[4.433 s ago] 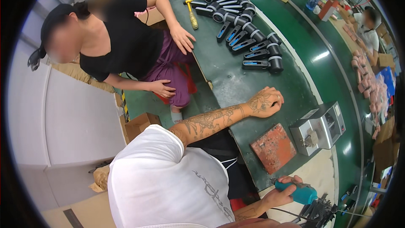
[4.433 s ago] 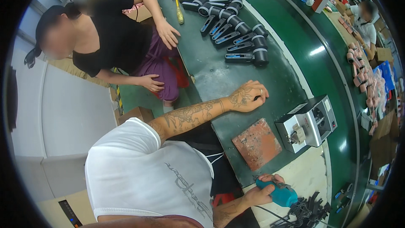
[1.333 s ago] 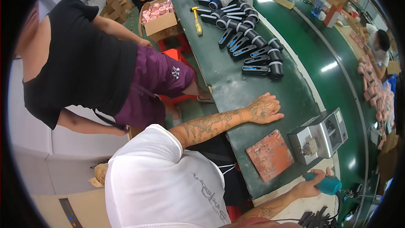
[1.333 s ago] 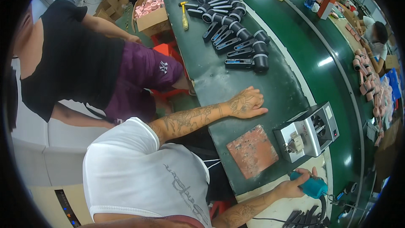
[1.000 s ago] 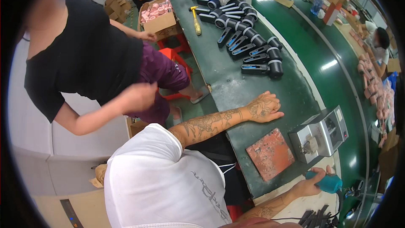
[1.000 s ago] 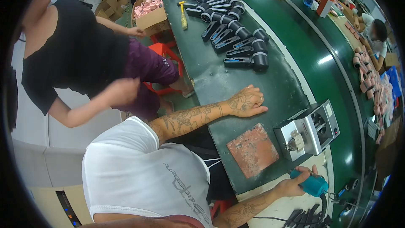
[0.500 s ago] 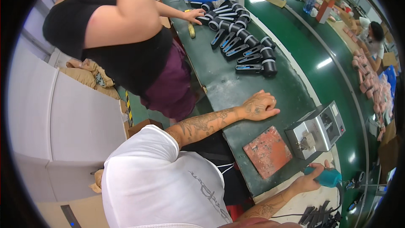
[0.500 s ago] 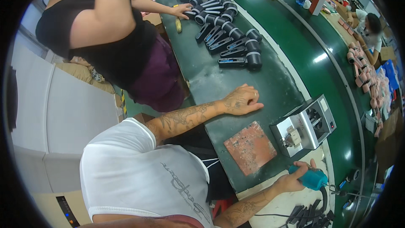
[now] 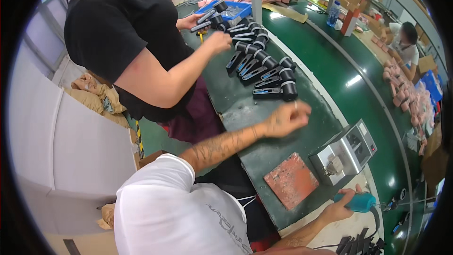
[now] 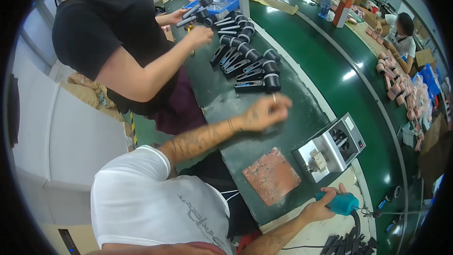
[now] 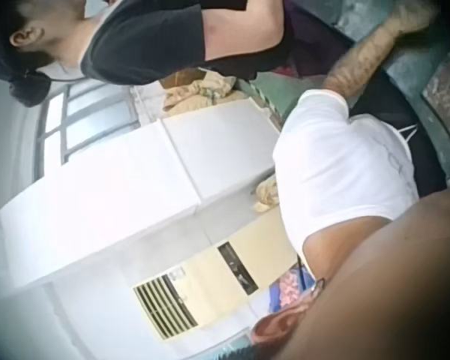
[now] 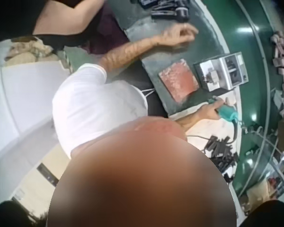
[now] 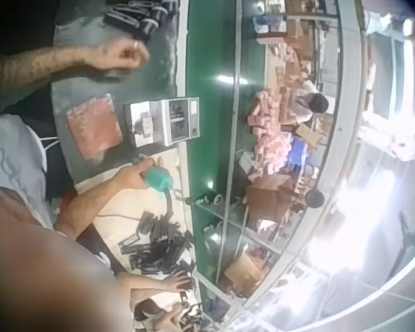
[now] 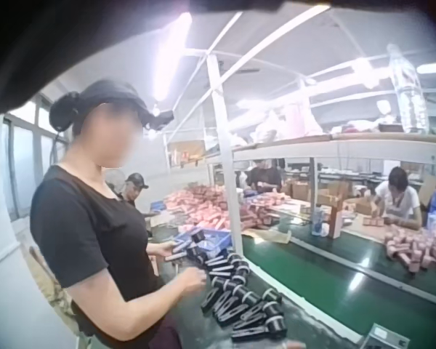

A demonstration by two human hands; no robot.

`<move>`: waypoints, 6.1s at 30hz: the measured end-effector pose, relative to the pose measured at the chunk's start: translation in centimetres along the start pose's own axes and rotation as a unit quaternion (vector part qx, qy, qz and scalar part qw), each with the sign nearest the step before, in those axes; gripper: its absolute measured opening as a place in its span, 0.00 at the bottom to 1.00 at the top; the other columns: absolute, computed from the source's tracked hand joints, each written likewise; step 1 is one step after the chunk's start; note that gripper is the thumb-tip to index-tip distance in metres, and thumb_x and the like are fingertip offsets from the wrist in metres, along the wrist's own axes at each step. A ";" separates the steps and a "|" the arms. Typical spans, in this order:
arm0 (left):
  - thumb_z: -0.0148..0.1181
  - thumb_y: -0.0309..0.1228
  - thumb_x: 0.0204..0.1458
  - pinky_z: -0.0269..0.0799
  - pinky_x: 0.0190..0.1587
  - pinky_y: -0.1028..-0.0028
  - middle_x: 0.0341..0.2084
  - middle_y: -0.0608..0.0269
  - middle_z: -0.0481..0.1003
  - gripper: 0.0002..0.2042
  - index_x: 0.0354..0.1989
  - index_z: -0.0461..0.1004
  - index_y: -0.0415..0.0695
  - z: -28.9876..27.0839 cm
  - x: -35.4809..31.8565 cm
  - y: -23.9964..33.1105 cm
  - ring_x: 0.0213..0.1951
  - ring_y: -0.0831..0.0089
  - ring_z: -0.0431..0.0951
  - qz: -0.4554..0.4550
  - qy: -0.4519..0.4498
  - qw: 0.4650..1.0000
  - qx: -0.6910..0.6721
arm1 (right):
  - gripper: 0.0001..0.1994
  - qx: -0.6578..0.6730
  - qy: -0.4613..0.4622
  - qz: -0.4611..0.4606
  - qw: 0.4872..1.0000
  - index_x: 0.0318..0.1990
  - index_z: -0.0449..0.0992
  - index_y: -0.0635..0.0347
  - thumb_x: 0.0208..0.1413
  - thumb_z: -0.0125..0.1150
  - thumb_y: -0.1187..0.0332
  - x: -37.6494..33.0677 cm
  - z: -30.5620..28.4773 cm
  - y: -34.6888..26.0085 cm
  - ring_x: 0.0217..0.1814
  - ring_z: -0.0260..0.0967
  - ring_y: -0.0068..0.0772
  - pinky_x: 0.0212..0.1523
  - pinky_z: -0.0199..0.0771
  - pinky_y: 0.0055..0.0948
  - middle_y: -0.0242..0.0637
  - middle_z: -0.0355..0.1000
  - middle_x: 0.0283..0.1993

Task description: The recorder uses a pneumatic tool to assemble or process black plastic components on an electronics production floor.

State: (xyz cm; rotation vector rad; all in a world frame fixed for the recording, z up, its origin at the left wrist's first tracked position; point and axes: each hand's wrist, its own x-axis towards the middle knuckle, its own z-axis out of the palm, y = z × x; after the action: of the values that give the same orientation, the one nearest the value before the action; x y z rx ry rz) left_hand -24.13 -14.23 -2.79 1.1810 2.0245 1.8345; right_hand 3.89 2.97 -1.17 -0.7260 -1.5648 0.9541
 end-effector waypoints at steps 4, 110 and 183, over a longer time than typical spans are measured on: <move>0.64 0.31 0.59 0.77 0.37 0.71 0.30 0.61 0.80 0.15 0.53 0.75 0.43 3.0 -3.1 -1.3 0.31 0.72 0.80 -0.027 -0.042 0.994 0.092 | 0.18 -0.009 -0.004 -0.010 1.000 0.37 0.73 0.69 0.70 0.58 0.59 0.1 -0.3 -0.2 0.31 0.68 0.25 0.31 0.63 0.25 0.38 0.76 0.39; 0.61 0.36 0.61 0.75 0.37 0.63 0.28 0.57 0.77 0.08 0.38 0.76 0.44 3.7 -3.2 -0.9 0.31 0.62 0.78 -0.006 -0.074 0.988 0.138 | 0.20 0.034 -0.028 0.055 0.998 0.56 0.71 0.72 0.69 0.60 0.61 -0.7 -1.0 0.5 0.32 0.67 0.24 0.36 0.64 0.23 0.32 0.71 0.30; 0.60 0.32 0.64 0.74 0.34 0.73 0.24 0.63 0.78 0.08 0.37 0.76 0.39 4.1 -2.9 -1.9 0.26 0.74 0.78 -0.004 -0.070 0.984 0.164 | 0.20 0.012 -0.036 0.024 0.999 0.54 0.78 0.59 0.58 0.72 0.60 0.0 -2.2 -3.4 0.38 0.77 0.41 0.42 0.76 0.33 0.42 0.79 0.40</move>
State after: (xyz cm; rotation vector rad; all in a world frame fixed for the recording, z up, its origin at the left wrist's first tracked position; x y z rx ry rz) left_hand -20.56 -12.76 -6.54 1.3356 2.3027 1.4041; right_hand 6.14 1.79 1.95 -0.7226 -1.6029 1.0428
